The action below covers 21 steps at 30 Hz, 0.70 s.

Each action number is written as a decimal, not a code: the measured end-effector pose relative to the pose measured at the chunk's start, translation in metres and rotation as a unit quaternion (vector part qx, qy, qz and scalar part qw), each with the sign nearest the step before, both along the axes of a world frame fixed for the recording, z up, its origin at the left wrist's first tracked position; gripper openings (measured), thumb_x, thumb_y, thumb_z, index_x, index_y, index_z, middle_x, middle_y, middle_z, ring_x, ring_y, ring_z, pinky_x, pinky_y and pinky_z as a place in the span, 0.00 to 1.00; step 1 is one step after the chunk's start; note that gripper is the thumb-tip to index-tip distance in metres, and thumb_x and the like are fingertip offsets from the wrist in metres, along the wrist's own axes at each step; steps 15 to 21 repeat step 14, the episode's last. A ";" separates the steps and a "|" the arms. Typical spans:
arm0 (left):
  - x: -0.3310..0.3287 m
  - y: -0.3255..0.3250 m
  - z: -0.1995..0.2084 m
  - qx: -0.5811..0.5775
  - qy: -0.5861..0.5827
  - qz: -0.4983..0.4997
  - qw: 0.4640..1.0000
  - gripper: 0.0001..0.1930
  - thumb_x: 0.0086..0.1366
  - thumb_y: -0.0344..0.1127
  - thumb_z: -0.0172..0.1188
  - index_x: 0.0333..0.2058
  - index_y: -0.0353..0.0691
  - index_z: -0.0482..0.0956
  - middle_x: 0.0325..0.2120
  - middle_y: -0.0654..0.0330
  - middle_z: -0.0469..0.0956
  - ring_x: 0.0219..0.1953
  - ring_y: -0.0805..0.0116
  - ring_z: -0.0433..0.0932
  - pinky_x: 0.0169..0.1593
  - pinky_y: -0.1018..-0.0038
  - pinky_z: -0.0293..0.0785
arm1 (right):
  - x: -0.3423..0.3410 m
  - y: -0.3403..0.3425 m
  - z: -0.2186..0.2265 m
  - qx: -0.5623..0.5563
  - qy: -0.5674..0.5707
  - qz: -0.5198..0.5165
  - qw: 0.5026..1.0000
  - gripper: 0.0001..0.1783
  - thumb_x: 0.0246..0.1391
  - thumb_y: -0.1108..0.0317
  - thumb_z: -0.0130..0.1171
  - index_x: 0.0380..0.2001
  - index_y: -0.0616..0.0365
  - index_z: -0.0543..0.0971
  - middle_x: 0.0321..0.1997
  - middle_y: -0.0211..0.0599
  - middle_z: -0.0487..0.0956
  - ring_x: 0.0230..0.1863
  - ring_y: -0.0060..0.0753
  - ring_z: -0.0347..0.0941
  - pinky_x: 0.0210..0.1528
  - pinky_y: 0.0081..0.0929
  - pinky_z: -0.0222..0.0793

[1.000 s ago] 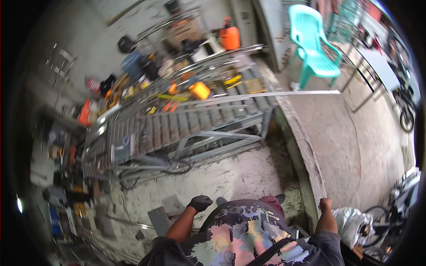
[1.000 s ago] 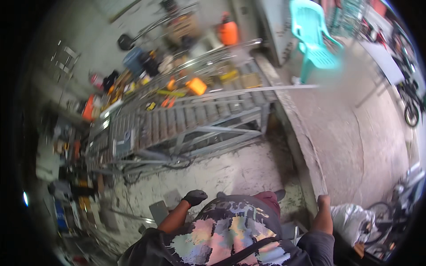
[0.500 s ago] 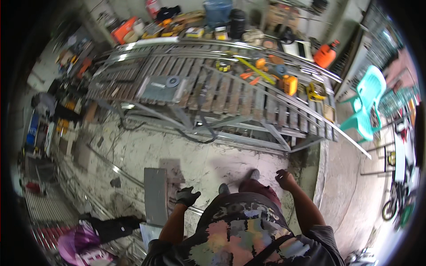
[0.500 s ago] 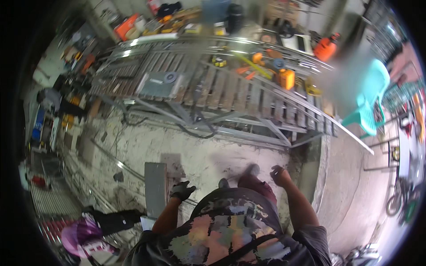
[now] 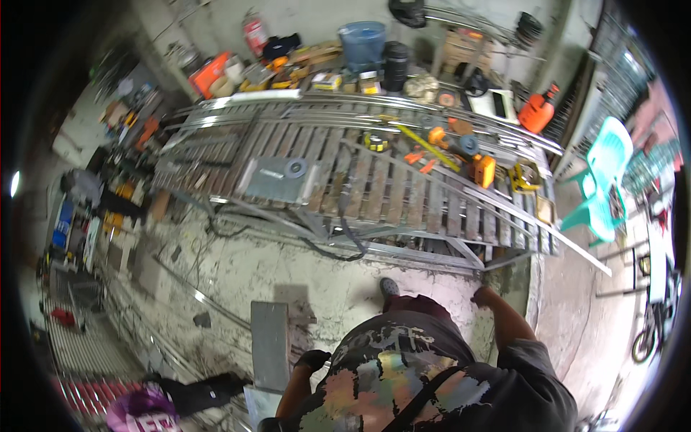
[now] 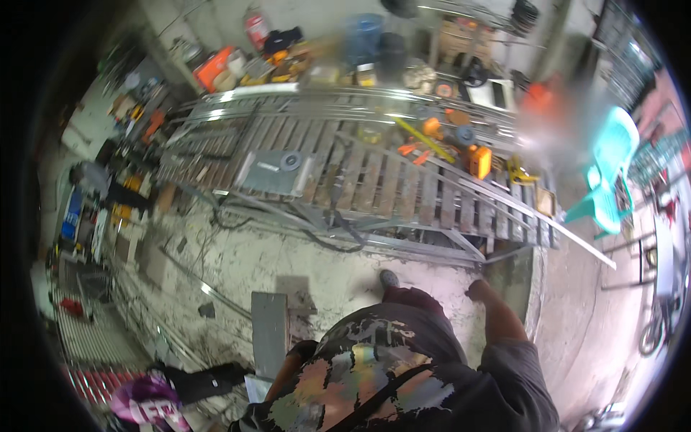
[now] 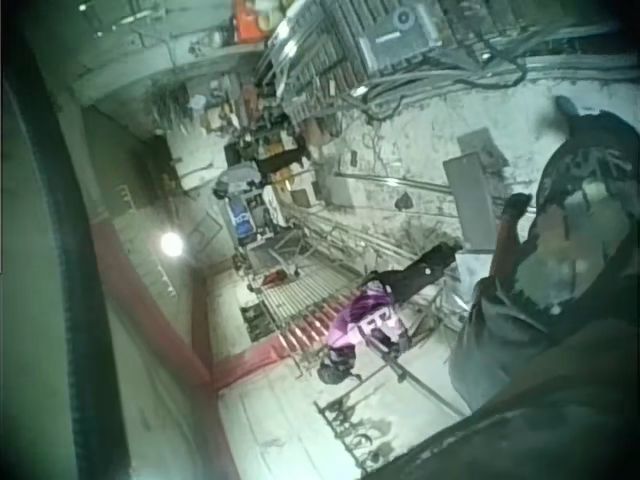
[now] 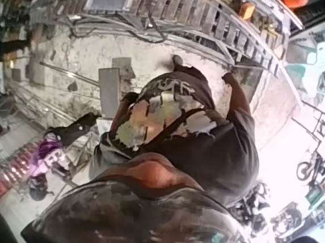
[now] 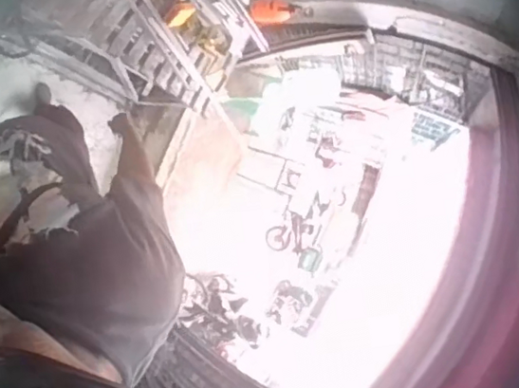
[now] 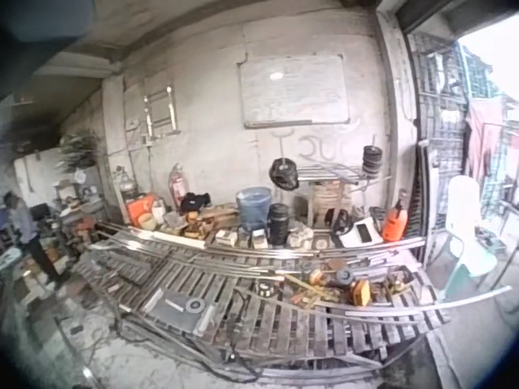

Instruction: Inspecting and organizing metal strips and components in a fabrication shop.

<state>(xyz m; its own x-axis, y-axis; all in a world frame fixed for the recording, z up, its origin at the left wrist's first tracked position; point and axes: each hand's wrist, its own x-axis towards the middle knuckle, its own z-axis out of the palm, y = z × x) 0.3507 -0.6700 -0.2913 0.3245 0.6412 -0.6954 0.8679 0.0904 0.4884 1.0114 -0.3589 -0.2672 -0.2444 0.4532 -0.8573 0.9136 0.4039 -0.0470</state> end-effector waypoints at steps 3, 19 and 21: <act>-0.004 0.028 0.003 0.075 -0.021 0.129 0.989 0.21 0.72 0.50 0.48 0.44 0.42 0.84 0.45 0.53 0.83 0.50 0.51 0.79 0.55 0.61 0.74 | 0.009 -0.019 0.030 0.173 0.104 -0.143 0.969 0.15 0.57 0.57 0.56 0.37 0.54 0.84 0.38 0.46 0.84 0.36 0.48 0.81 0.39 0.42 0.77; 0.026 0.076 -0.104 0.064 0.140 -0.185 0.971 0.34 0.63 0.69 0.53 0.52 0.46 0.79 0.50 0.47 0.80 0.45 0.54 0.83 0.48 0.50 0.76 | 0.007 -0.244 0.123 0.183 0.136 -0.509 0.830 0.24 0.53 0.54 0.62 0.49 0.57 0.80 0.43 0.51 0.83 0.47 0.53 0.79 0.51 0.44 0.74; 0.026 0.076 -0.104 0.064 0.140 -0.185 0.971 0.34 0.63 0.69 0.53 0.52 0.46 0.79 0.50 0.47 0.80 0.45 0.54 0.83 0.48 0.50 0.76 | 0.007 -0.244 0.123 0.183 0.136 -0.509 0.830 0.24 0.53 0.54 0.62 0.49 0.57 0.80 0.43 0.51 0.83 0.47 0.53 0.79 0.51 0.44 0.74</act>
